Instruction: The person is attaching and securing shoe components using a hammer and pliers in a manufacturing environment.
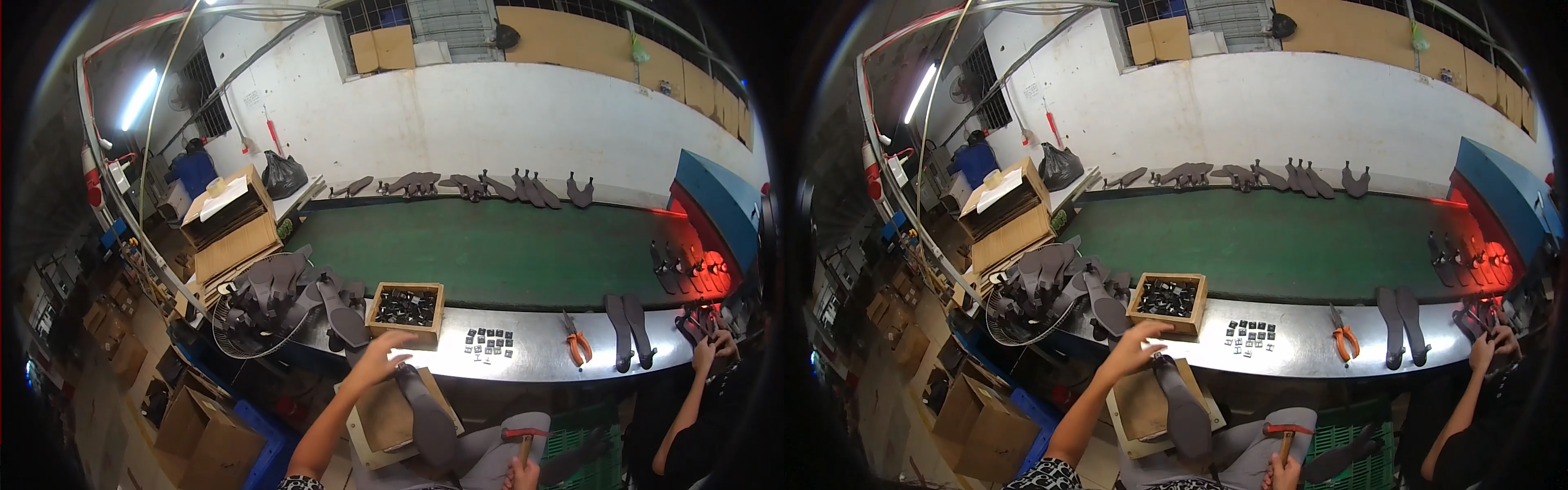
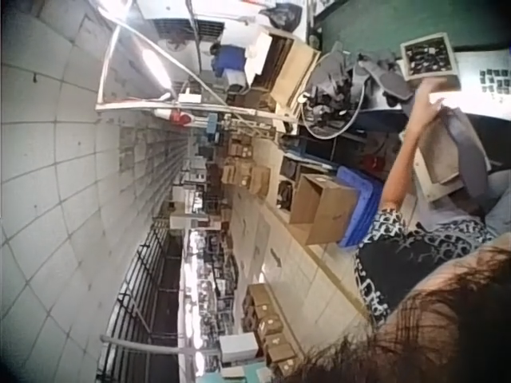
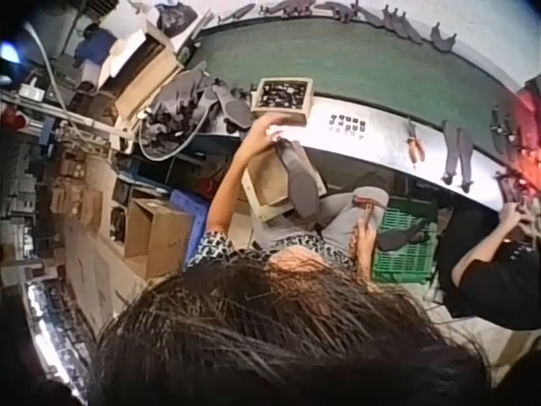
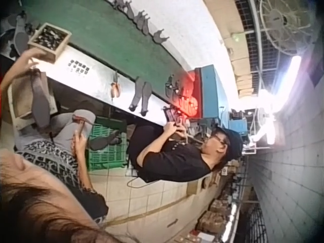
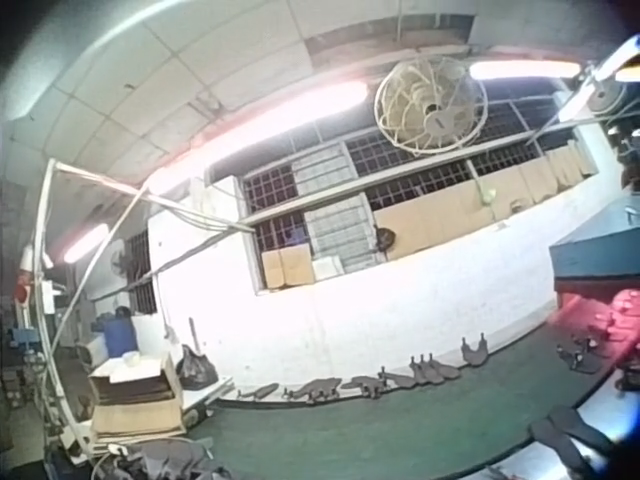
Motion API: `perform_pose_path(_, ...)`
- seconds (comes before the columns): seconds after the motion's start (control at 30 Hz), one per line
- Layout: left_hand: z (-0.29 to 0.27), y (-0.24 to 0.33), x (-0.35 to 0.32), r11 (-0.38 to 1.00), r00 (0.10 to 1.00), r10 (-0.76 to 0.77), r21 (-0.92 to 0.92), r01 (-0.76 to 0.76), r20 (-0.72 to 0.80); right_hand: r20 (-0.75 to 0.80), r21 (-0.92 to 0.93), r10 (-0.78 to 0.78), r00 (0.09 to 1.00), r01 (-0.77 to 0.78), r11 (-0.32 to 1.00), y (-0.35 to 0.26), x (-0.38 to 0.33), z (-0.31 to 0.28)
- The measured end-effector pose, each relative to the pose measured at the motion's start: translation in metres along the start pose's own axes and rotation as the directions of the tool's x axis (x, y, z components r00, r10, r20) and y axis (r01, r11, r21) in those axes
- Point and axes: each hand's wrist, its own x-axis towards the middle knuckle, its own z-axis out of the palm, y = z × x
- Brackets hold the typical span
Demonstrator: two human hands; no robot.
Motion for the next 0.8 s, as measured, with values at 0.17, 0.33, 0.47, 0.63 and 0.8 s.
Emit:
perform_pose_path(0.17,-0.007,-0.082,0.079,0.804,0.969,0.070,0.588,0.086,-0.237,0.166,0.018,-0.077,0.983,0.075,0.997,-0.001,-0.004,-0.004)
perform_pose_path(0.33,0.012,-0.089,0.134,0.684,0.989,-0.150,0.723,0.101,0.005,0.189,0.105,-0.176,0.966,0.158,0.982,-0.003,-0.019,-0.007)
perform_pose_path(0.47,-0.018,-0.142,0.119,0.715,0.988,-0.102,0.682,0.154,-0.117,0.471,0.271,-0.204,0.858,0.079,0.959,-0.009,-0.016,0.008)
perform_pose_path(0.63,0.073,-0.044,0.219,0.811,0.951,0.298,0.503,-0.299,0.085,0.487,0.544,-0.433,0.758,0.125,0.830,-0.005,-0.007,0.014)
perform_pose_path(0.8,0.031,-0.023,0.157,0.888,0.935,0.341,0.359,-0.287,-0.097,0.435,0.625,-0.606,0.666,0.261,0.736,-0.010,-0.022,0.013)
